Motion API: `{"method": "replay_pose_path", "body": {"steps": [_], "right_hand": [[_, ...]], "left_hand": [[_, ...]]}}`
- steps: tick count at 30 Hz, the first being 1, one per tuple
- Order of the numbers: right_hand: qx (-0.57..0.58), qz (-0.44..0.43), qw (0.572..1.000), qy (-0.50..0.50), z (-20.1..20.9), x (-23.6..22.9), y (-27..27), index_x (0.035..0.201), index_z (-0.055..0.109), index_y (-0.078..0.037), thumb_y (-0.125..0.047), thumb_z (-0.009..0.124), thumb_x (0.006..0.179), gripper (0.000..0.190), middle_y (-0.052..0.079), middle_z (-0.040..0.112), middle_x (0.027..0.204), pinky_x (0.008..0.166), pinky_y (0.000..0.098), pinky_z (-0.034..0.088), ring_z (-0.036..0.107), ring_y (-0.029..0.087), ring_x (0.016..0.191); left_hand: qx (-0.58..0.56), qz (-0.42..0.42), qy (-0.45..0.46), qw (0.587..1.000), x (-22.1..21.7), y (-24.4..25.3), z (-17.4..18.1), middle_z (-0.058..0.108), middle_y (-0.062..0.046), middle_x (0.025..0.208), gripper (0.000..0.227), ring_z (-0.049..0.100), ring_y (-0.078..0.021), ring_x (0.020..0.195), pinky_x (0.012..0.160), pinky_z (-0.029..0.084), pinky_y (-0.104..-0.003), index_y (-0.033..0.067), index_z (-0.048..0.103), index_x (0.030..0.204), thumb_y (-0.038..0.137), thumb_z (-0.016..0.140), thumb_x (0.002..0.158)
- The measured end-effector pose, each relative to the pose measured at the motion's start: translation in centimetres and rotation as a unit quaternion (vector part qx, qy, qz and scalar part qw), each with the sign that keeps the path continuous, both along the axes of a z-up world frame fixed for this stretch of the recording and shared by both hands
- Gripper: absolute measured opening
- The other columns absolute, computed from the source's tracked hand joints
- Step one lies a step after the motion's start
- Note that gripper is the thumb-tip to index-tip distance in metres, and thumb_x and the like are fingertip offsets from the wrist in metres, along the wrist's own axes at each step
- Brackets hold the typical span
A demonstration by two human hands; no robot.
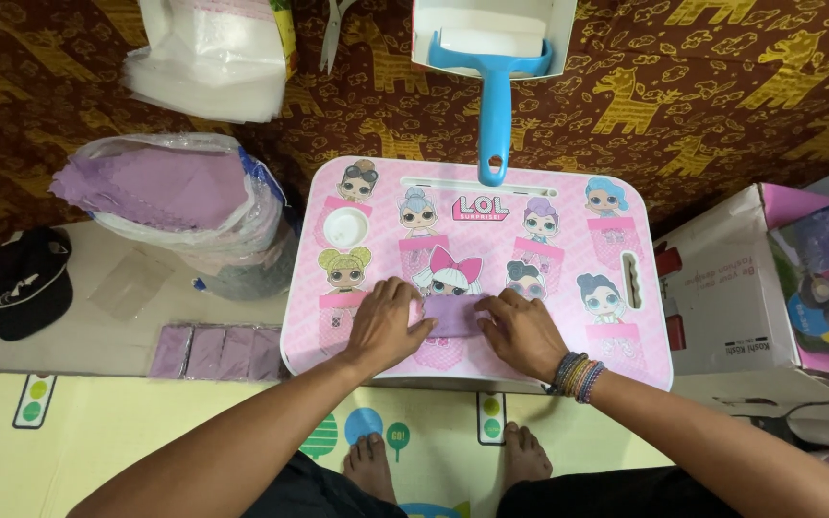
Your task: Cleaning small purple pads with a lint roller and placing them into individual plastic bags for packaging.
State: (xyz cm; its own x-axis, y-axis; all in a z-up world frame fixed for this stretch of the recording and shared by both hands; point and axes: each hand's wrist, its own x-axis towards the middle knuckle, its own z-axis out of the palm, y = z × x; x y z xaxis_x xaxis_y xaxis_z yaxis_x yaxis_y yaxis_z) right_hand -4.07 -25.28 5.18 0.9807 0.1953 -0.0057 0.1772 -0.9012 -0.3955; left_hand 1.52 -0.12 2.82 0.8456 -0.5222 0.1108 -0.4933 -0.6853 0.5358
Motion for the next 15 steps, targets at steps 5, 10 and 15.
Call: {"method": "replay_pose_path", "body": {"steps": [5, 10, 15], "right_hand": [[-0.098, 0.03, 0.994, -0.033, 0.1, 1.1, -0.2, 0.115, 0.069, -0.029, -0.034, 0.058, 0.095, 0.023, 0.0, 0.057, 0.111, 0.088, 0.0433, 0.047, 0.064, 0.026, 0.106], [-0.17, 0.049, 0.984, -0.026, 2.3, 3.4, 0.8, 0.139, 0.059, -0.021, -0.035, 0.054, 0.095, 0.047, 0.019, 0.032, 0.157, 0.108, 0.0607, 0.036, 0.04, 0.038, 0.139], [-0.08, 0.029, 0.996, -0.009, 2.6, 4.8, -0.3, 0.155, 0.041, -0.017, -0.035, 0.05, 0.099, 0.06, 0.019, 0.022, 0.166, 0.114, 0.0688, 0.022, 0.027, 0.039, 0.15]], "left_hand": [[0.035, -0.015, 0.004, 0.999, -0.5, -0.1, 1.6, 0.049, -0.014, 0.136, 0.048, 0.043, -0.0356, 0.133, 0.1, 0.041, -0.048, 0.0065, 0.063, 0.125, 0.036, 0.07, 0.087], [-0.004, -0.042, 0.043, 0.998, -1.1, -0.8, 3.1, 0.051, -0.014, 0.144, 0.028, 0.039, -0.0369, 0.142, 0.108, 0.036, -0.053, 0.0106, 0.07, 0.103, 0.032, 0.072, 0.085], [-0.02, -0.062, 0.019, 0.998, -0.6, -1.1, 0.4, 0.055, -0.008, 0.14, 0.028, 0.044, -0.0328, 0.14, 0.106, 0.039, -0.052, 0.0142, 0.071, 0.097, 0.039, 0.075, 0.083]]}}
